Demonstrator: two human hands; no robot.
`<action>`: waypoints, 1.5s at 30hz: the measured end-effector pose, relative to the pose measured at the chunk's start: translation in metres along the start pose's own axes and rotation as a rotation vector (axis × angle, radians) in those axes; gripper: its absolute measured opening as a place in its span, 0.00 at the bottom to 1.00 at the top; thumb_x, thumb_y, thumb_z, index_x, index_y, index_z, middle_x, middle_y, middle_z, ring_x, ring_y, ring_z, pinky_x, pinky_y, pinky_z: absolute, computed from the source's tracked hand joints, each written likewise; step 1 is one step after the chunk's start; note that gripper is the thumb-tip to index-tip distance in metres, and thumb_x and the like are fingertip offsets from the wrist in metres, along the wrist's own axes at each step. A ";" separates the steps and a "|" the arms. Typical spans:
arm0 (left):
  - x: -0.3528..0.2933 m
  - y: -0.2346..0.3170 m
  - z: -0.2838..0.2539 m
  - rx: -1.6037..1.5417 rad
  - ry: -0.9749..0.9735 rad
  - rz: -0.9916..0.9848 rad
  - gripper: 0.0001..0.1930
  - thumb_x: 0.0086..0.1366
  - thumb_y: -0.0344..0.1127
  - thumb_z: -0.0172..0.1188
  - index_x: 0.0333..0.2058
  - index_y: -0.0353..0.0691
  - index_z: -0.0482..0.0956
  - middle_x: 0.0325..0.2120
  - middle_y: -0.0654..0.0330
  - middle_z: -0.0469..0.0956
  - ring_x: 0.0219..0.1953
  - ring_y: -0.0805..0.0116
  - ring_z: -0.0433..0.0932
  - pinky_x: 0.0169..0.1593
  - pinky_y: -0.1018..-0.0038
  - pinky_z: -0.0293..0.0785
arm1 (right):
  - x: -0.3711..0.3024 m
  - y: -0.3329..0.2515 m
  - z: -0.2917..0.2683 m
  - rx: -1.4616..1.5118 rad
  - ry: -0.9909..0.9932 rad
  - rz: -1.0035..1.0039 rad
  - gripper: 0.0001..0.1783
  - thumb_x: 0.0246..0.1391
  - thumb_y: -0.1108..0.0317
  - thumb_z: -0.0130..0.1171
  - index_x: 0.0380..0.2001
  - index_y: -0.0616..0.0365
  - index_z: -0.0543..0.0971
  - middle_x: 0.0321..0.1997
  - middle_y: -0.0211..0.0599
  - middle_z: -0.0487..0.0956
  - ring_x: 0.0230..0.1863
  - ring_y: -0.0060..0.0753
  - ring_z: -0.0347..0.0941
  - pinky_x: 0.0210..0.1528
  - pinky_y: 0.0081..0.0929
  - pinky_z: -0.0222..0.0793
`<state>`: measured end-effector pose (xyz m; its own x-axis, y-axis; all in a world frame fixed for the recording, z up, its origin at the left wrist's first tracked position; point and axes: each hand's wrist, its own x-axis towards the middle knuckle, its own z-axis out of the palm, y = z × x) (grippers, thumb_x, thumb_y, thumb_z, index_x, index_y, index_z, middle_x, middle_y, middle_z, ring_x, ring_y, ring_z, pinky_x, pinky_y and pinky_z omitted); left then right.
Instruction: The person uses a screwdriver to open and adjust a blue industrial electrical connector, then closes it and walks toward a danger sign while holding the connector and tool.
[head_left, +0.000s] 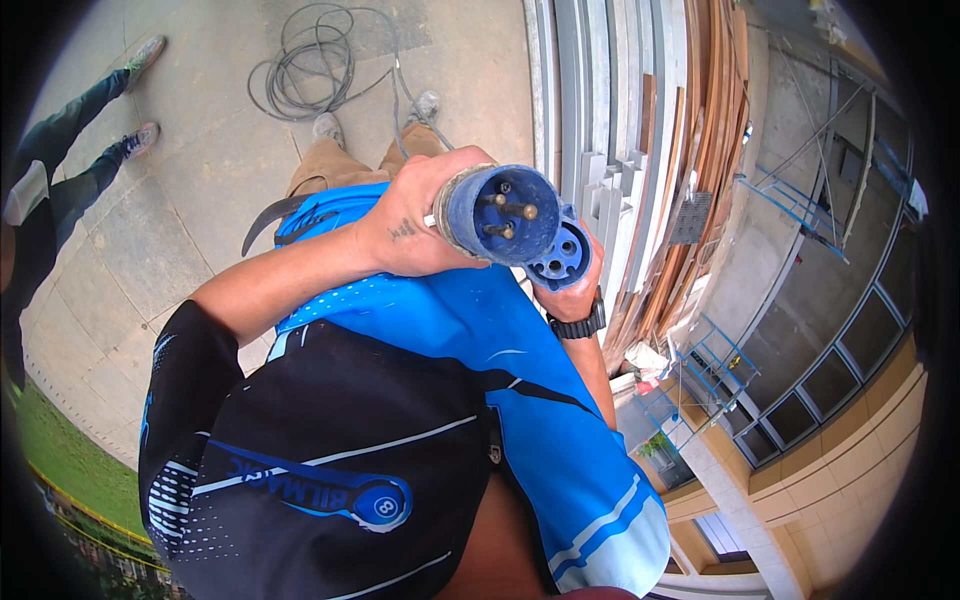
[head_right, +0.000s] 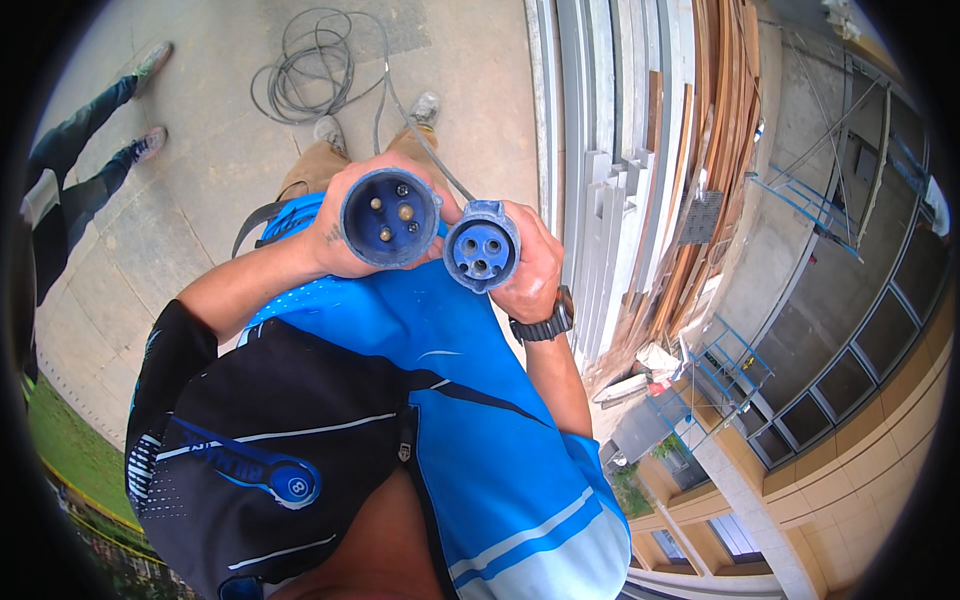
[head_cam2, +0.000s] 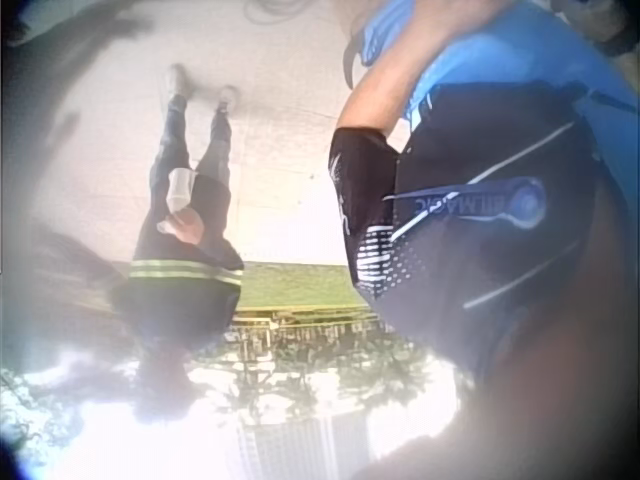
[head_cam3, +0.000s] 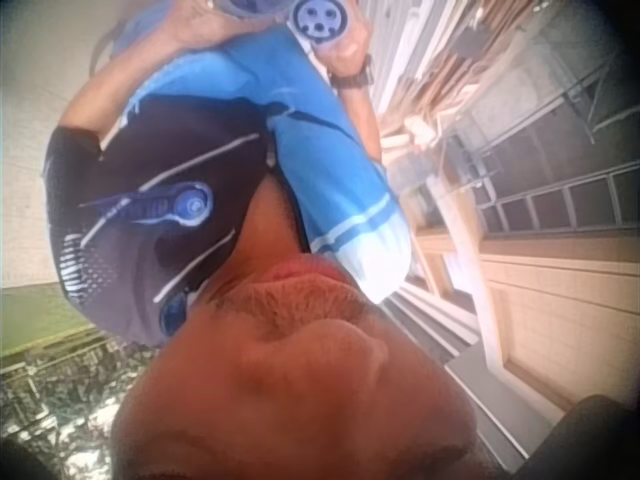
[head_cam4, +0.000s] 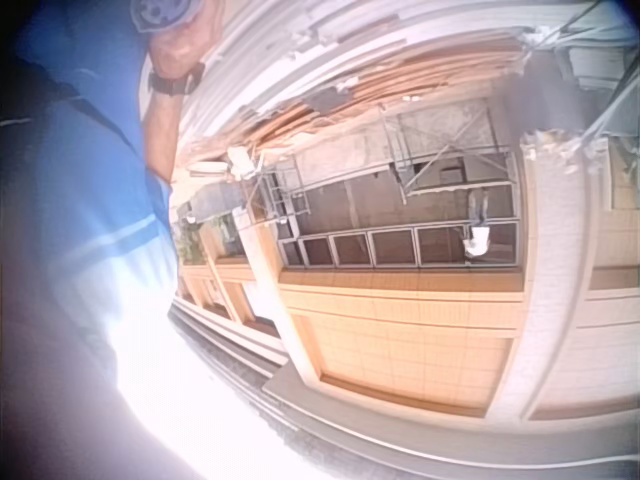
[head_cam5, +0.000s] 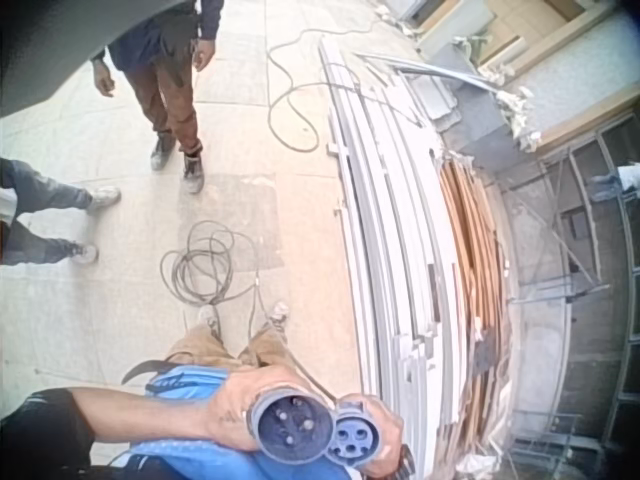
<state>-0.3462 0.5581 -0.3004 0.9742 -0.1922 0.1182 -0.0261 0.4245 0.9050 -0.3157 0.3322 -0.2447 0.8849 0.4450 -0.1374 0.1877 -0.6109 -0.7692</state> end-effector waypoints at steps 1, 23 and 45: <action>0.000 0.000 0.000 0.000 0.004 0.009 0.23 0.51 0.23 0.73 0.43 0.37 0.72 0.38 0.50 0.81 0.42 0.65 0.81 0.46 0.67 0.79 | 0.000 0.000 0.000 -0.008 0.000 -0.012 0.24 0.39 0.69 0.76 0.42 0.62 0.79 0.38 0.44 0.82 0.38 0.39 0.81 0.41 0.30 0.75; -0.006 0.001 0.001 0.032 0.050 0.075 0.21 0.52 0.23 0.72 0.43 0.37 0.72 0.39 0.51 0.82 0.38 0.70 0.81 0.39 0.73 0.79 | 0.009 -0.003 0.005 0.000 0.022 -0.115 0.24 0.38 0.69 0.76 0.40 0.62 0.79 0.37 0.43 0.81 0.37 0.39 0.80 0.39 0.29 0.75; -0.022 -0.005 -0.006 0.317 0.475 0.289 0.21 0.48 0.27 0.76 0.38 0.36 0.74 0.28 0.61 0.79 0.29 0.74 0.78 0.33 0.78 0.74 | 0.124 -0.148 -0.089 0.608 -0.159 -0.728 0.20 0.64 0.61 0.56 0.54 0.62 0.74 0.31 0.31 0.76 0.23 0.16 0.67 0.28 0.18 0.65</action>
<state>-0.3666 0.5650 -0.3102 0.9091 0.3350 0.2476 -0.2971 0.1046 0.9491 -0.1960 0.4196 -0.0923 0.5622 0.6918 0.4531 0.3759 0.2743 -0.8851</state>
